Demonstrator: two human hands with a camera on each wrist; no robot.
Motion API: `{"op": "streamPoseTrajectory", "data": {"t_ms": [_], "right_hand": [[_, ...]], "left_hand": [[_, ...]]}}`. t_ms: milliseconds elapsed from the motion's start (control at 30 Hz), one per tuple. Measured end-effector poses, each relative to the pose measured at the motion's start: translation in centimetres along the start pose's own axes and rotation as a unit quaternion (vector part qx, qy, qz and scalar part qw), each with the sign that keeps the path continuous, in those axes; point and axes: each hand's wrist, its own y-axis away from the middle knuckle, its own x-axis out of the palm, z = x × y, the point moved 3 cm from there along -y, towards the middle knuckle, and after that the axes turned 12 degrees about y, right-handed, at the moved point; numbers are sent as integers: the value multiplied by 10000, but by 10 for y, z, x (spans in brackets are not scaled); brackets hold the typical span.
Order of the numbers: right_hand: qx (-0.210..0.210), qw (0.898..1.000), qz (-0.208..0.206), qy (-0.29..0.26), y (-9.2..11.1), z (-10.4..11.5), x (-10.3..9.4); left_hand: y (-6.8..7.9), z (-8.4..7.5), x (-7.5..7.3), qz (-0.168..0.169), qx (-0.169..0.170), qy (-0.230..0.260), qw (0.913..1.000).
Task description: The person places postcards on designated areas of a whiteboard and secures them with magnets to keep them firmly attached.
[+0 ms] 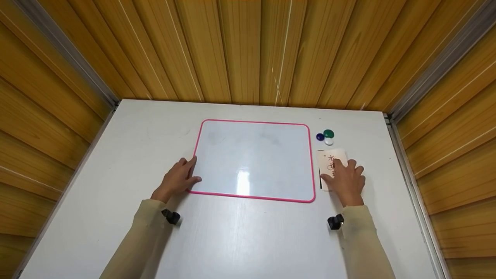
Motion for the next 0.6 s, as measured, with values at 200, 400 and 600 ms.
{"op": "streamPoseTrajectory", "data": {"t_ms": [200, 400, 600], "right_hand": [[5, 10000, -25, -61, -2, -5, -8], [-49, 9996, -25, -293, -4, -8, -22], [-130, 9985, 3, -539, -3, -10, -33]], "left_hand": [[0, 2, 2, 0, 24, 247, 9997], [-2, 4, 2, 8, 254, 41, 9997], [-3, 5, -1, 129, 249, -2, 9996]]}}
